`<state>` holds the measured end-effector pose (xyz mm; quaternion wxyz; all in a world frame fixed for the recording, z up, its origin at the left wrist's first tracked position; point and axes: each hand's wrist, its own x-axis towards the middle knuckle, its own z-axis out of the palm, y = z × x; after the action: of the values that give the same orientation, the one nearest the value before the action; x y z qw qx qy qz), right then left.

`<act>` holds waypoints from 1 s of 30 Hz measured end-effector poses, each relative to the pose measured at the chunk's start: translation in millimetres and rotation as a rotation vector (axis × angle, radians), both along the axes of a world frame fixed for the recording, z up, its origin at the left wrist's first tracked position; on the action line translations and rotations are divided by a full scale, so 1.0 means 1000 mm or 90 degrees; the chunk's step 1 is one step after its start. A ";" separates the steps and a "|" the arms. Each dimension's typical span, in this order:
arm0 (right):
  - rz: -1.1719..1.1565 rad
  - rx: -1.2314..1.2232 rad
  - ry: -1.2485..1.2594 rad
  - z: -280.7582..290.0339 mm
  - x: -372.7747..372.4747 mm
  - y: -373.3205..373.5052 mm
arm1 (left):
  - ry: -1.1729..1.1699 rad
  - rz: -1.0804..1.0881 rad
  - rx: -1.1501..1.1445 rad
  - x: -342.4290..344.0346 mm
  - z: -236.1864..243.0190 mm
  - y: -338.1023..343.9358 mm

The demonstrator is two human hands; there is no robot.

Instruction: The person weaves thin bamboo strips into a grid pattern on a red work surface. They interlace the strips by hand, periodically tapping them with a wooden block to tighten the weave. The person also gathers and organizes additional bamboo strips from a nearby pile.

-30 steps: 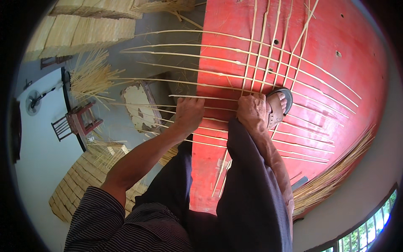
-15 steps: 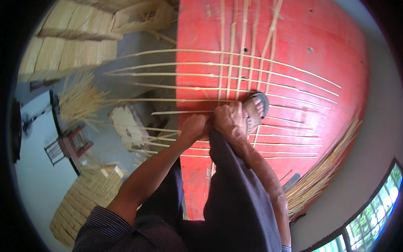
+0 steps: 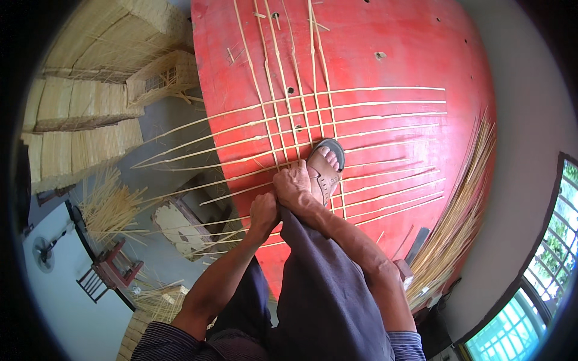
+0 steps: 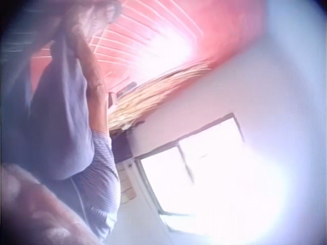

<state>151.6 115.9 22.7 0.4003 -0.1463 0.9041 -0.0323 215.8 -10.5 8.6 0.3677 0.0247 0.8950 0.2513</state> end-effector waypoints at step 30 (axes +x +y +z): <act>0.013 -0.033 0.028 -0.011 0.003 -0.004 | 0.085 -0.017 0.131 -0.016 0.015 -0.022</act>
<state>154.3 112.3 11.7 0.3765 -0.1664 0.9101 -0.0483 199.5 -32.8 23.4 0.3061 0.0911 0.8866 0.3346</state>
